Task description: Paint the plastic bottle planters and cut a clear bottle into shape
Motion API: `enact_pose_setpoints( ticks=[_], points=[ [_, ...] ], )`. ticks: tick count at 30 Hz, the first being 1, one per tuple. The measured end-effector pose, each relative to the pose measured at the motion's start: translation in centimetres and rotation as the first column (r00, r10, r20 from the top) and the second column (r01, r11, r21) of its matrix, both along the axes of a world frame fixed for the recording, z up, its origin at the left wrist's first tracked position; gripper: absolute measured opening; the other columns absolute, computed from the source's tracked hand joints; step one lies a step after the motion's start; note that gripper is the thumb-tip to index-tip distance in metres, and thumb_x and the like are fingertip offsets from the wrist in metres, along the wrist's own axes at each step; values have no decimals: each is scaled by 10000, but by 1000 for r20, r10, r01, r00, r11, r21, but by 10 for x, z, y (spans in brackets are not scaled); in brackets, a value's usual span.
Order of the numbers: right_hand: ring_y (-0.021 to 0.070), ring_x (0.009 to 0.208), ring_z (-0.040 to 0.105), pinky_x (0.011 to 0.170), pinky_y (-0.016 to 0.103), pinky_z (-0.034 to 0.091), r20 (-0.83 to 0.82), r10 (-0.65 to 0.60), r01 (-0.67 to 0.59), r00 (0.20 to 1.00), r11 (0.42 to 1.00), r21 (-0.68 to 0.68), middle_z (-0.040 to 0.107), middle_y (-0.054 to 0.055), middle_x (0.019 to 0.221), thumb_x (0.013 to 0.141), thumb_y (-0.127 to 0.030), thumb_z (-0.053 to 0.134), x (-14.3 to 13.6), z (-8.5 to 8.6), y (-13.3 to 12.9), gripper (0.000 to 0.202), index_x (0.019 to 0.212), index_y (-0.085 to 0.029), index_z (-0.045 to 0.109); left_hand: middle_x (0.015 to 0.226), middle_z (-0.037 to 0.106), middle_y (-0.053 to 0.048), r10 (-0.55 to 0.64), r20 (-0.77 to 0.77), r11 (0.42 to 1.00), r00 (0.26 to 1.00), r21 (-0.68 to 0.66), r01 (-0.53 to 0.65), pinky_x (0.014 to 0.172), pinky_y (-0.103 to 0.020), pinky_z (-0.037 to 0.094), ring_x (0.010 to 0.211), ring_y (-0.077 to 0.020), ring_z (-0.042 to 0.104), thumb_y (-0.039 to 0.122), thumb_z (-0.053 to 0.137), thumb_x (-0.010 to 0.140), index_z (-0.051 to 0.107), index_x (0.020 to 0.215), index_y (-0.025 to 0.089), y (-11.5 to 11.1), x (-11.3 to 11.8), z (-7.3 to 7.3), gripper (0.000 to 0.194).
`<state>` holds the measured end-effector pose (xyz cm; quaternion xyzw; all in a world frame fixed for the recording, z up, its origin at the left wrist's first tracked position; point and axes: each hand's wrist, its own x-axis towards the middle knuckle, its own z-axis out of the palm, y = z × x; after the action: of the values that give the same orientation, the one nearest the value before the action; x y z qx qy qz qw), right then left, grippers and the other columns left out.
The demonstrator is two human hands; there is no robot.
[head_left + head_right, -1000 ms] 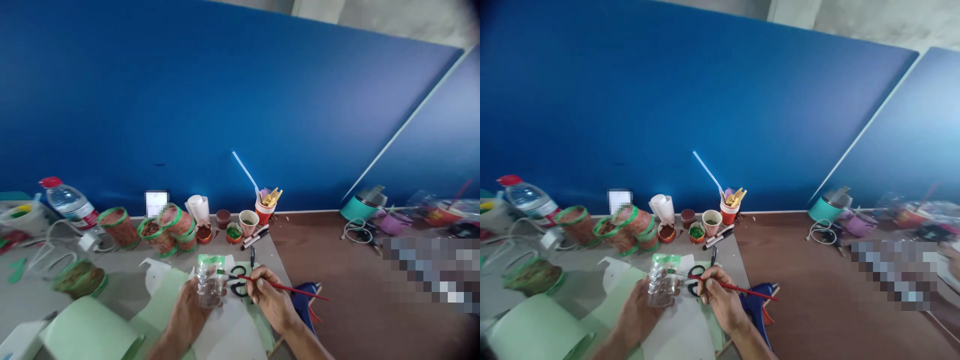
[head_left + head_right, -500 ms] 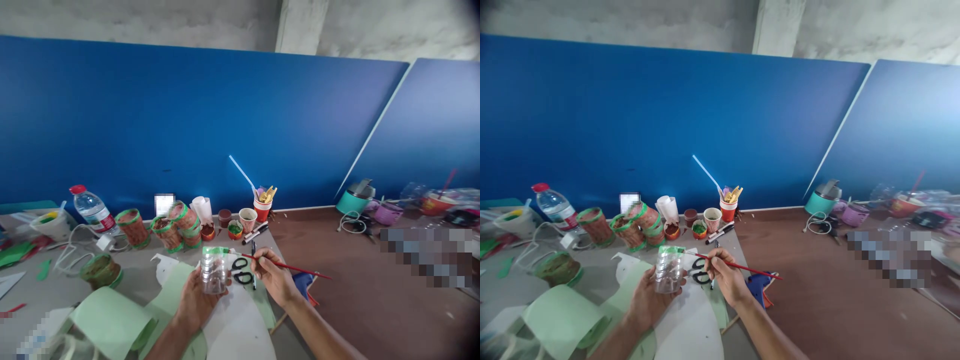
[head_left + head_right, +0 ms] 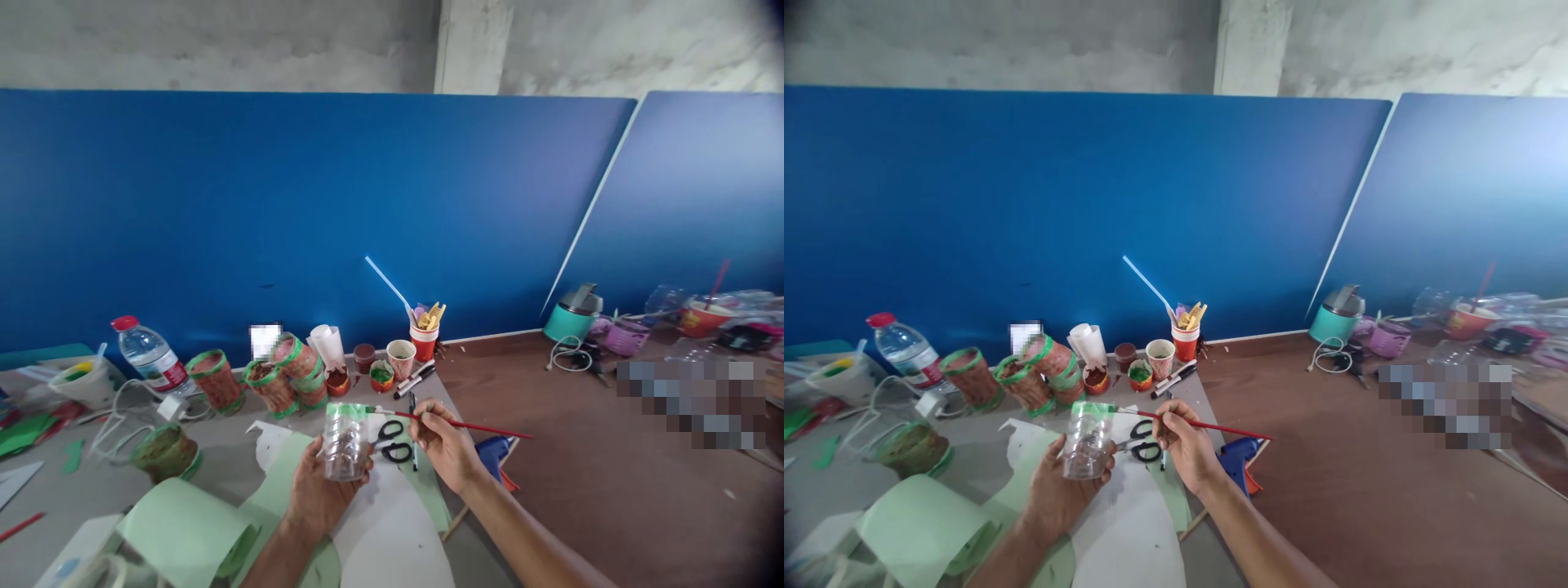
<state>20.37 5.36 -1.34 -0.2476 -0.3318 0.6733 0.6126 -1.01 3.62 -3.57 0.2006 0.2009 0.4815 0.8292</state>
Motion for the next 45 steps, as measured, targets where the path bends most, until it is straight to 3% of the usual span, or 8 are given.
enact_pose_setpoints(
  ticks=[5,12,19,28,35,38,41,45],
  points=[
    [91,490,485,468,199,325,15,50,-50,999,999,-12,650,11,577,686,-326,758,-5,3,-5,204,734,-175,629,987,740,-160,57,-73,998,996,43,-54,736,-327,507,835,-256,696,577,638,767,691,1032,94,-3,1,-7,554],
    [82,464,458,448,192,303,33,-93,94,995,995,-26,612,-9,520,666,-299,744,-2,-1,3,177,703,-171,626,952,749,-133,80,-76,996,994,47,-77,688,-296,517,799,-230,700,474,732,727,706,987,121,-2,-1,-6,440],
    [75,480,462,479,206,326,81,-10,3,997,997,74,649,-1,611,707,-349,740,-8,5,-8,213,756,-176,626,945,751,-143,79,-145,993,986,98,-65,668,-305,530,788,-243,706,473,742,714,699,994,119,1,0,-11,454],
    [93,511,478,497,215,348,240,-96,57,966,985,166,633,-1,610,767,-301,646,-5,-9,-4,127,765,-177,615,952,745,-141,94,-154,991,984,104,-78,686,-304,533,790,-229,701,480,721,734,686,1006,118,3,-2,-14,454],
    [99,526,481,502,224,365,392,-152,30,907,954,299,647,16,683,803,-283,601,-5,-7,-10,112,803,-177,638,953,747,-132,105,-146,988,984,130,-86,682,-306,537,792,-233,710,457,715,747,665,1036,148,4,-2,-18,427],
    [100,521,482,496,218,364,399,-168,43,901,952,303,632,10,648,796,-259,595,-3,-8,-8,96,769,-177,638,930,750,-128,141,-159,984,977,128,-122,661,-302,532,766,-229,708,461,727,730,667,1024,149,4,-2,-18,433],
    [94,511,480,494,207,366,297,-162,78,941,958,274,619,-2,616,784,-259,607,-2,-11,-5,83,765,-183,632,912,748,-125,204,-206,975,957,131,-179,649,-297,523,756,-227,702,465,748,702,668,1014,149,4,1,-19,451],
    [91,528,490,509,207,385,266,-120,40,957,957,288,643,11,671,797,-271,619,-3,-11,-7,88,810,-186,637,901,736,-114,320,-320,945,892,170,-278,677,-292,500,776,-215,688,462,771,679,658,1025,149,1,8,-21,480]
  ],
)
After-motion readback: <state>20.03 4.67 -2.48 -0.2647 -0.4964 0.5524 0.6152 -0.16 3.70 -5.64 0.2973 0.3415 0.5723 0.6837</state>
